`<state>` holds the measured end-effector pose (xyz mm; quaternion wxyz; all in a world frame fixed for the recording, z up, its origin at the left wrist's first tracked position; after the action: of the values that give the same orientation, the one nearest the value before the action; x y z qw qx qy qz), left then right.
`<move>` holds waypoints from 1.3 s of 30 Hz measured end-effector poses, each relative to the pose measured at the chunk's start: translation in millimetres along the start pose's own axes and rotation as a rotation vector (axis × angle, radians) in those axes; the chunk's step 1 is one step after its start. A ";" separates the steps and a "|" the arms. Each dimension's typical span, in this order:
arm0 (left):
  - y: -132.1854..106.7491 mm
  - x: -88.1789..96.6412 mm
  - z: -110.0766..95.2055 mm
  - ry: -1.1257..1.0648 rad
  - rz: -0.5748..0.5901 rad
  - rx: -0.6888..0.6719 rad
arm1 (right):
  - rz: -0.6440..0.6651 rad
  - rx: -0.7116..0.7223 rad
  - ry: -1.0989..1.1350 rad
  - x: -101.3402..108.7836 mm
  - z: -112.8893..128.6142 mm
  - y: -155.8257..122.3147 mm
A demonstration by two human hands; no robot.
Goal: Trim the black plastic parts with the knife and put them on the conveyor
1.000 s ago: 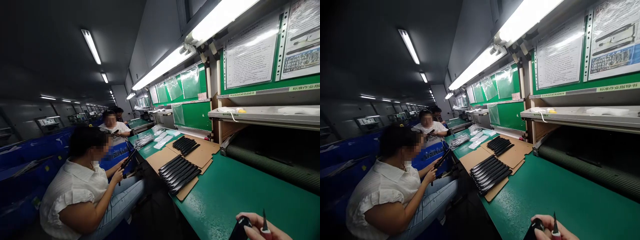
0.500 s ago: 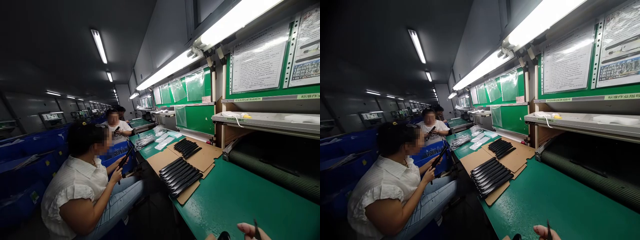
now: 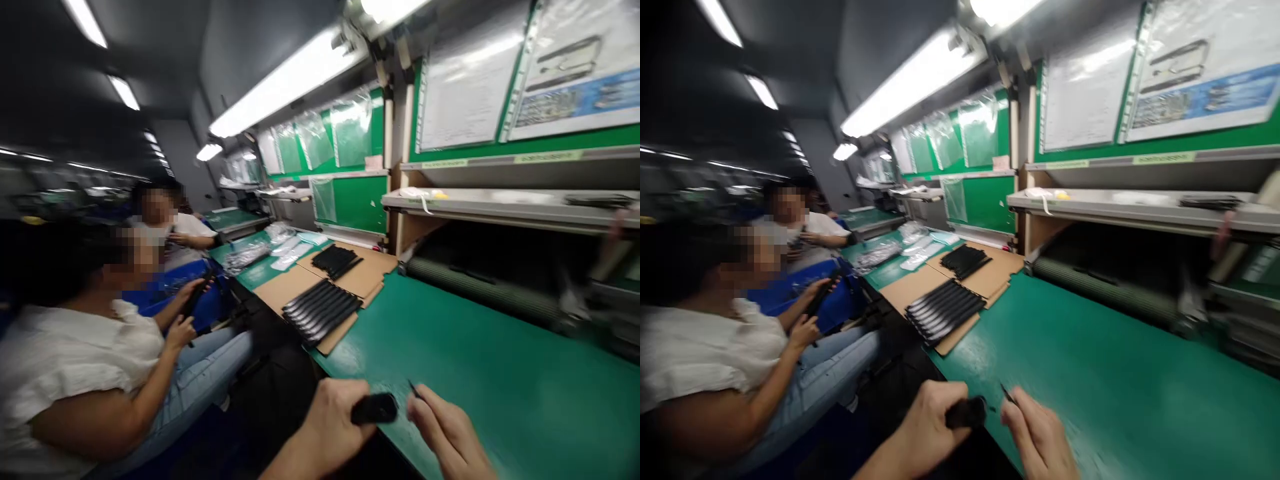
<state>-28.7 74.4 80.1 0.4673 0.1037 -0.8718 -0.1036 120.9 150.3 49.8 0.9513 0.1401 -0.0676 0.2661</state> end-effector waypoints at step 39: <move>4.9 -27.5 -5.2 -0.045 -0.088 0.098 | -0.288 0.488 -0.686 -4.2 55.3 -5.2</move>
<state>-9.8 86.2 62.4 0.4367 0.1625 -0.8808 -0.0836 117.1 127.2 100.4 0.8402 0.4488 -0.2944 0.0773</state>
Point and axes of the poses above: each hand's wrist, its own y-axis towards the middle knuckle, its own x-axis out of the back of the hand, z = x × y, the point moved 10 cm from there along y, towards the middle knuckle, and after that the axes turned 3 degrees about z, right-handed, at the moved point
